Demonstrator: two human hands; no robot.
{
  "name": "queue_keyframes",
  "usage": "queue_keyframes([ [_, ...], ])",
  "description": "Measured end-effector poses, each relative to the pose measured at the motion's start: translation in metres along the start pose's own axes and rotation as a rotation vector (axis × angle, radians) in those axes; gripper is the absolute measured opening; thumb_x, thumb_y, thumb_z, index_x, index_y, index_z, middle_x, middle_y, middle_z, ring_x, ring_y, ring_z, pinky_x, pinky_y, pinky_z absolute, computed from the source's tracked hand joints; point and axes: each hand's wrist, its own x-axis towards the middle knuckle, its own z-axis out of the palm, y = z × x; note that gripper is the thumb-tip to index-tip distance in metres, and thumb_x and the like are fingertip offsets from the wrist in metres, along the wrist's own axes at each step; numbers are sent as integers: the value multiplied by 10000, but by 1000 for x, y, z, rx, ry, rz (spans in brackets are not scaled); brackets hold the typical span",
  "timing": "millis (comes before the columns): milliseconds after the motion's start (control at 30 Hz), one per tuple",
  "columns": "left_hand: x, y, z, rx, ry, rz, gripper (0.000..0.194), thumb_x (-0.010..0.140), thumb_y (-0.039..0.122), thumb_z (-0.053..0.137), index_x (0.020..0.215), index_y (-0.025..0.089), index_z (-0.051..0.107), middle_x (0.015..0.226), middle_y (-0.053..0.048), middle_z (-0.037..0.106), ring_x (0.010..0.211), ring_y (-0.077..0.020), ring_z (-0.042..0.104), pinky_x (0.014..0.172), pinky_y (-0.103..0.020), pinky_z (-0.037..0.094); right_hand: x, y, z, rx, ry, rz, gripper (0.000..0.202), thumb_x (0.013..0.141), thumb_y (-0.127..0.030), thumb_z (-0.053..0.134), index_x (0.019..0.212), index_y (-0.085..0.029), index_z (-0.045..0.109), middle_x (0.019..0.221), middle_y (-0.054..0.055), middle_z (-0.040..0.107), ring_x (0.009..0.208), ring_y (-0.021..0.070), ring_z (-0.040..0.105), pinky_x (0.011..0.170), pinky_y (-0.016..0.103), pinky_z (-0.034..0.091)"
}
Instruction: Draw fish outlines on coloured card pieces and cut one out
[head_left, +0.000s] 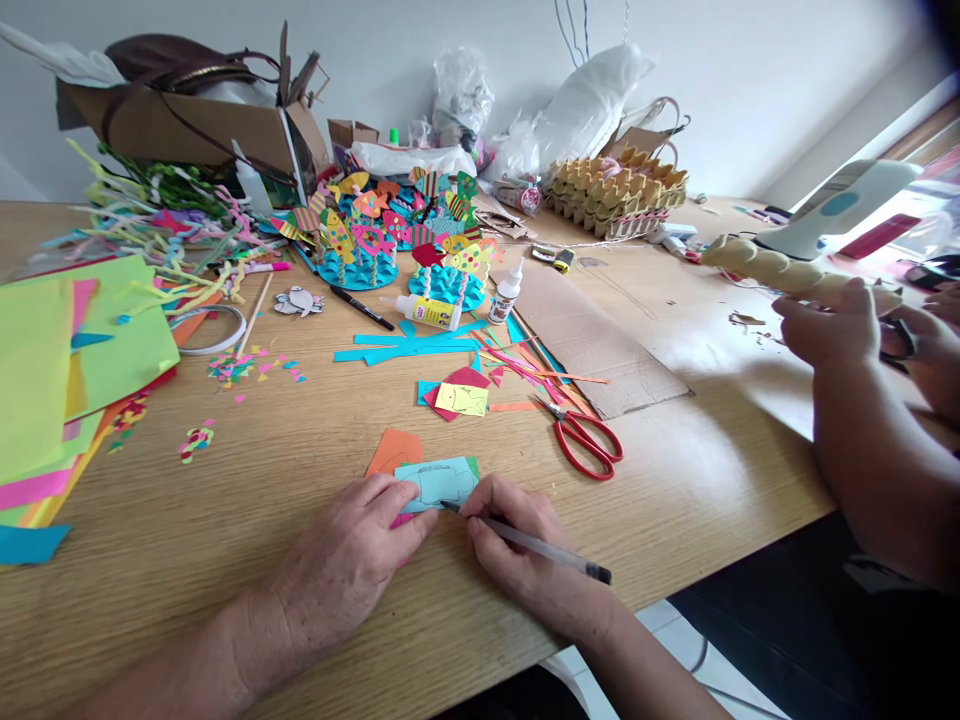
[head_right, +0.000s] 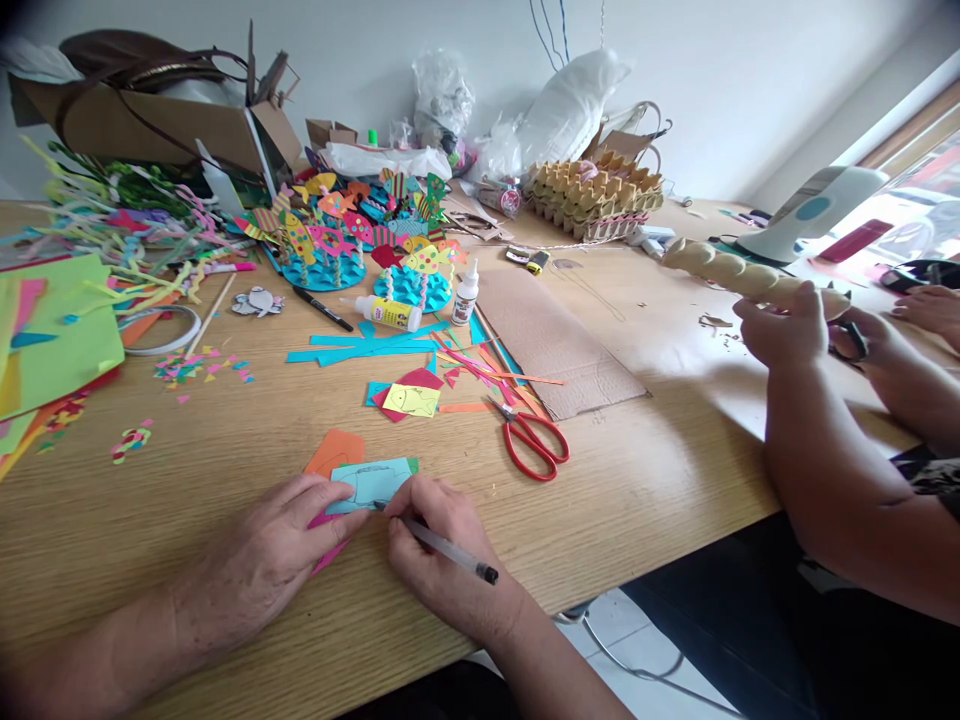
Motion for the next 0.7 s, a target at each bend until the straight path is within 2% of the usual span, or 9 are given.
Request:
queue_keyframes([
  [700,0,1,1,-7,-39,1,306,955,114,360,1092,167,629,965,-106,581,833,-250,548,665,-425,548,0,-1,0,-8,0,-3,129,716,-86,427,714,-209,465,552,-71,412,486,101,396,534,225,334],
])
